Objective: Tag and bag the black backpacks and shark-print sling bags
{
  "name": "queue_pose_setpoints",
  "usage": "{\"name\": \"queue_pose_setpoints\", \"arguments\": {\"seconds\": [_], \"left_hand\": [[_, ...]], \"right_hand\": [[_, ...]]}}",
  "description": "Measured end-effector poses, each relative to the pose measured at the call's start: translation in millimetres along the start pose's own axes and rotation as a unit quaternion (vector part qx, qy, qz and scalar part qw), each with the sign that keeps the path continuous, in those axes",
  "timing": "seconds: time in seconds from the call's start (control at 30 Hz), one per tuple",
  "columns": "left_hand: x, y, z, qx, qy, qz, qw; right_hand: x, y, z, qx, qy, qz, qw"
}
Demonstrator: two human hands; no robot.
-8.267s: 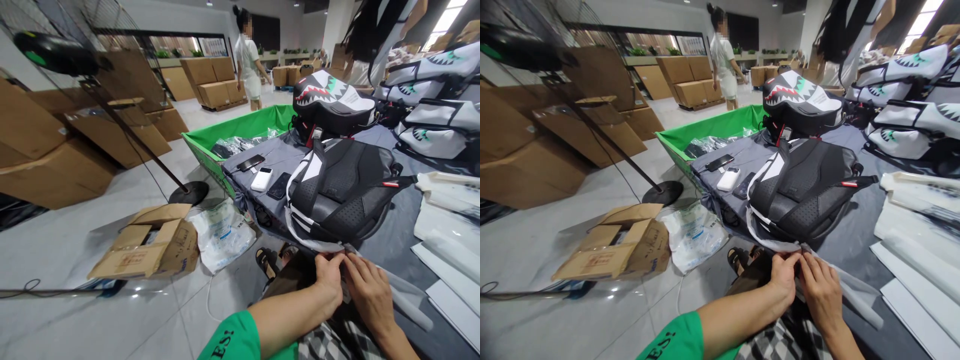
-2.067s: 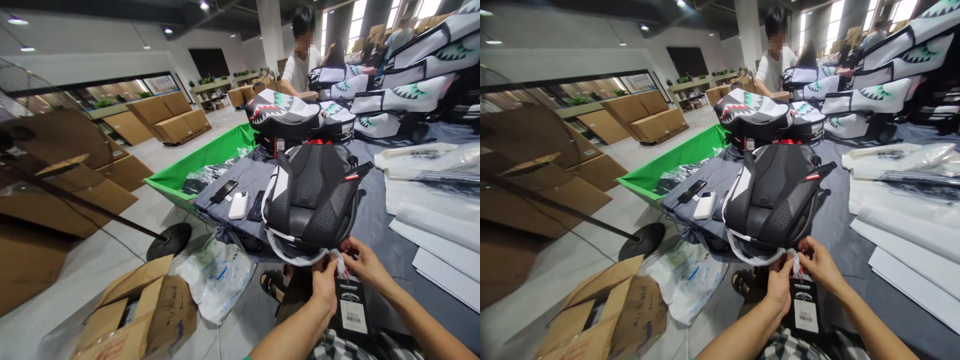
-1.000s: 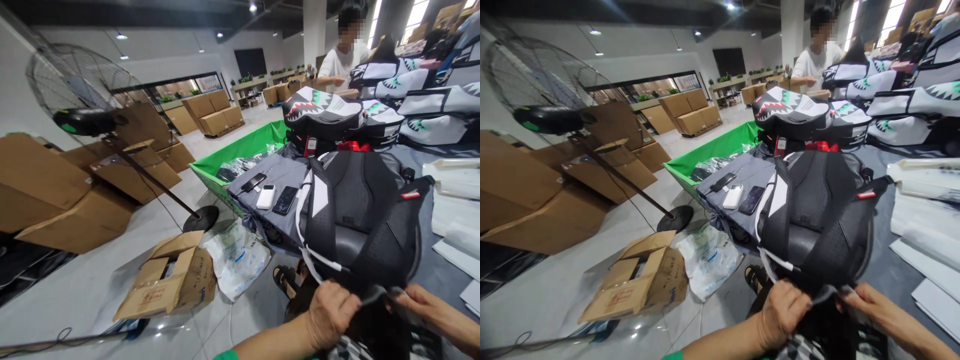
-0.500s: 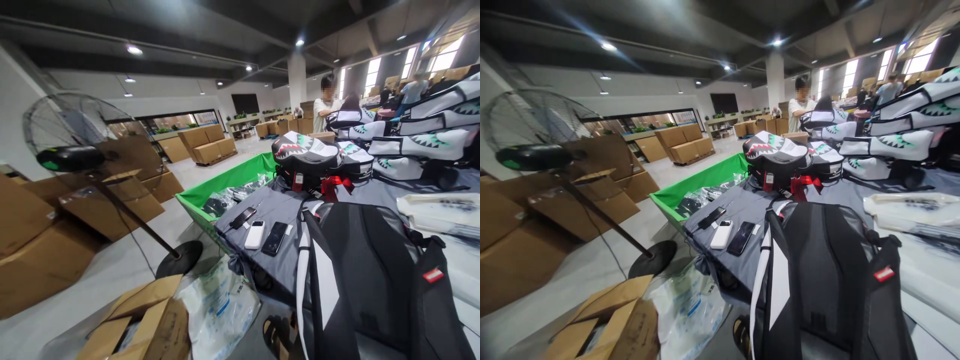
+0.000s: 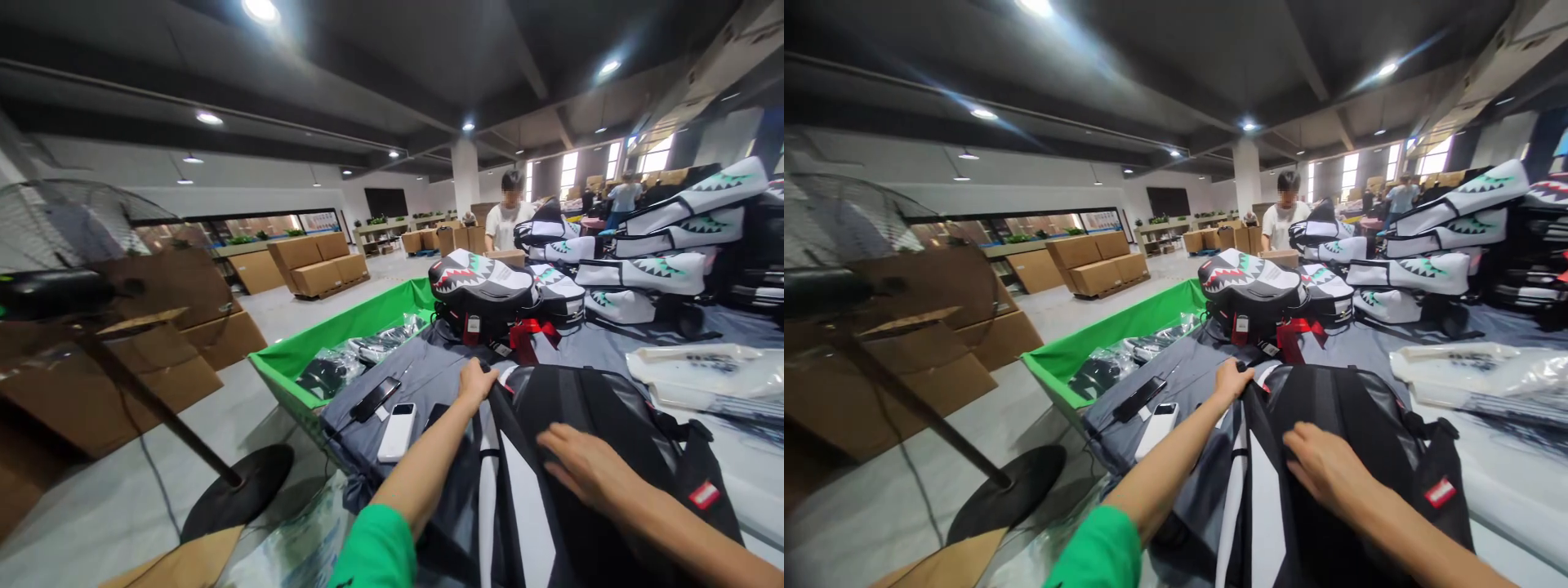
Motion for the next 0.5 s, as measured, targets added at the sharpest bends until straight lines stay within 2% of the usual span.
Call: {"name": "queue_pose_setpoints", "arguments": {"seconds": [0.1,0.17,0.23,0.37,0.5], "left_hand": [[-3,1,-8.2,-0.011,0.046,0.001,0.999],[-12,5,-8.6,-0.035,0.073,-0.027,0.996],[-27,10,-4.1,-0.062,0.094,-0.078,0.991],[-52,15,11.3,-0.09,0.102,-0.17,0.976],[-58,5,20.7,-0.071,0.056,-0.179,0.98]], "right_hand": [[3,-65,-7,0.041,-0.001,0.071,0.997],[5,-98,-3,0.03,-0.013,0.071,0.997],[4,-119,7,0.01,-0.023,0.051,0.998],[-1,-131,25,-0.028,-0.027,0.014,0.999],[0,-130,31,-0.052,-0.018,0.001,0.998]]}}
Point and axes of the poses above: each hand's wrist, its own y-axis away from the middle knuckle, its own z-axis out of the palm, x = y × z, the point moved 5 cm from there along -y, towards the middle knuckle, and after that the axes turned 7 degrees about -x, right-handed, at the moved point
